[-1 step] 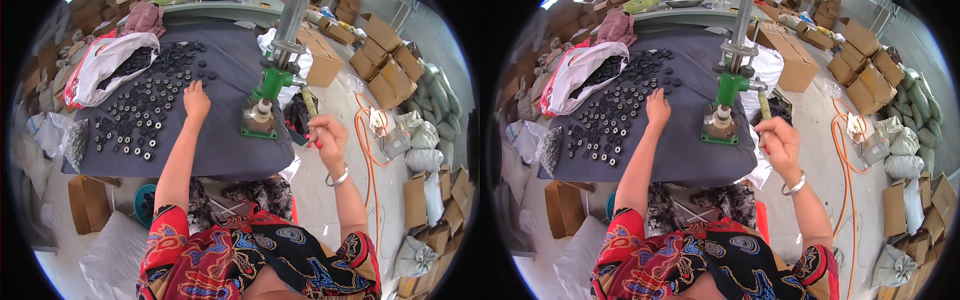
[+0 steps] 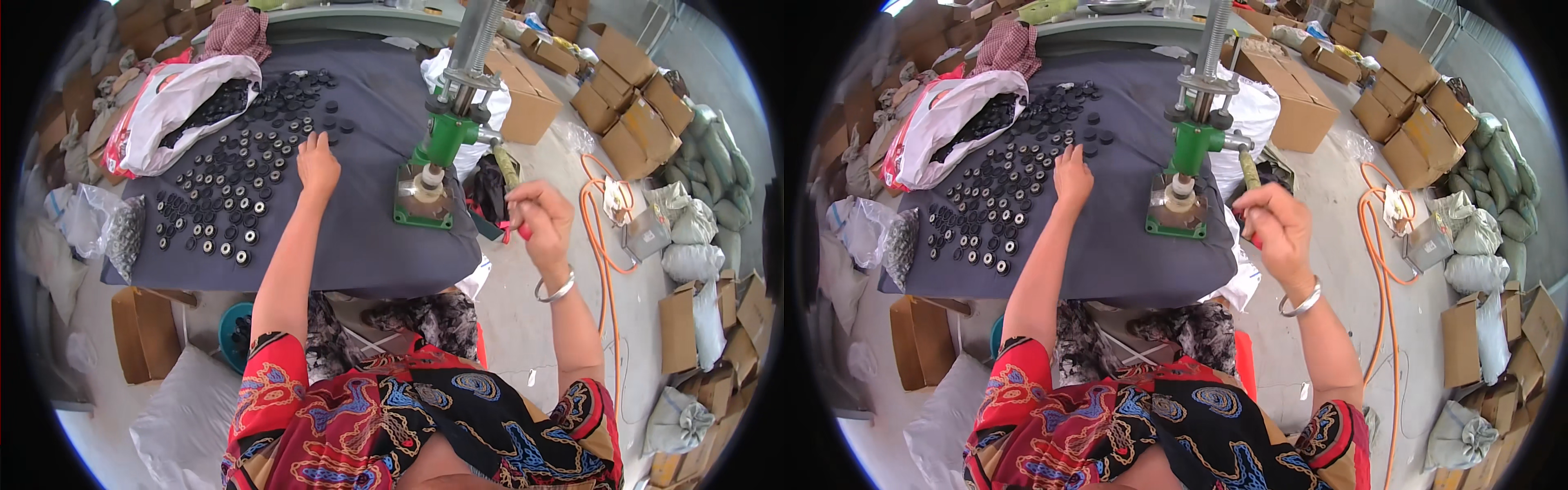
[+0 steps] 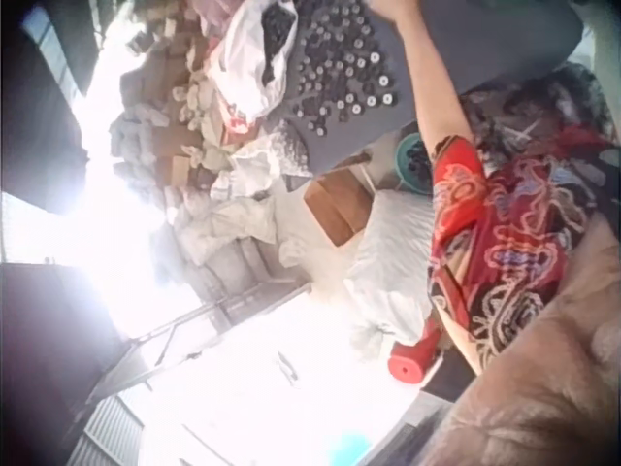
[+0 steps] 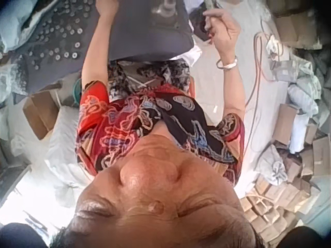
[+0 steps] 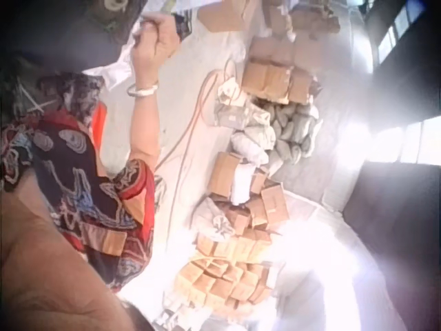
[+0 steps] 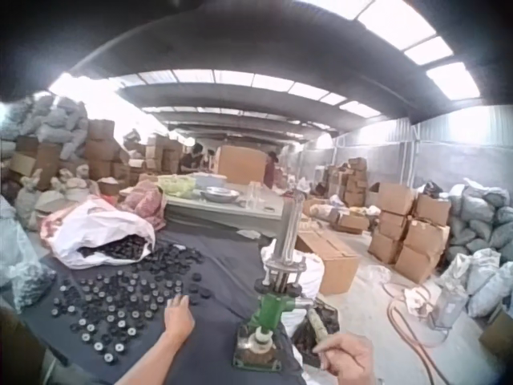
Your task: The person uses a manual press machine to assemble small black rubber discs with metal inserts. They place the components into the press, operate the lever to secure them, and then sort the finished parts on the table. The person also handles a small blue bowl containing additional rubber pieces.
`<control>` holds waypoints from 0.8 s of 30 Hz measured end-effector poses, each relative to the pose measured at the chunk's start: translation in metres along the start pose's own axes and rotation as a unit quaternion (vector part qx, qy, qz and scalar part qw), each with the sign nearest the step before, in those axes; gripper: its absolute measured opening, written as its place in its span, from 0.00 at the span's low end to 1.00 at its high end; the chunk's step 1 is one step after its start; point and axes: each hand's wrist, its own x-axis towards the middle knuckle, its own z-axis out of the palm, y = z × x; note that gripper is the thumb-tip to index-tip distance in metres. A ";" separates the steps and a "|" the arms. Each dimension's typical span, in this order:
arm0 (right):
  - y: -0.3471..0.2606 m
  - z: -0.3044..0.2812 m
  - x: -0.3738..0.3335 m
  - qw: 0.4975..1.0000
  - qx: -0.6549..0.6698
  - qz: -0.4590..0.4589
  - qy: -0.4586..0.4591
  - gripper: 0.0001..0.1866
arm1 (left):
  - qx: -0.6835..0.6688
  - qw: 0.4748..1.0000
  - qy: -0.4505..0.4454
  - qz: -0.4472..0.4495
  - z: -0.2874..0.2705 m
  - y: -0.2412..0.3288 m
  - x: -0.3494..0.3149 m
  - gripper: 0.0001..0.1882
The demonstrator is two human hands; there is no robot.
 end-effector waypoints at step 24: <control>-0.044 -0.038 0.142 0.992 0.094 0.058 -0.063 0.12 | -0.103 0.990 -0.085 -0.053 -0.026 0.007 -0.036 0.25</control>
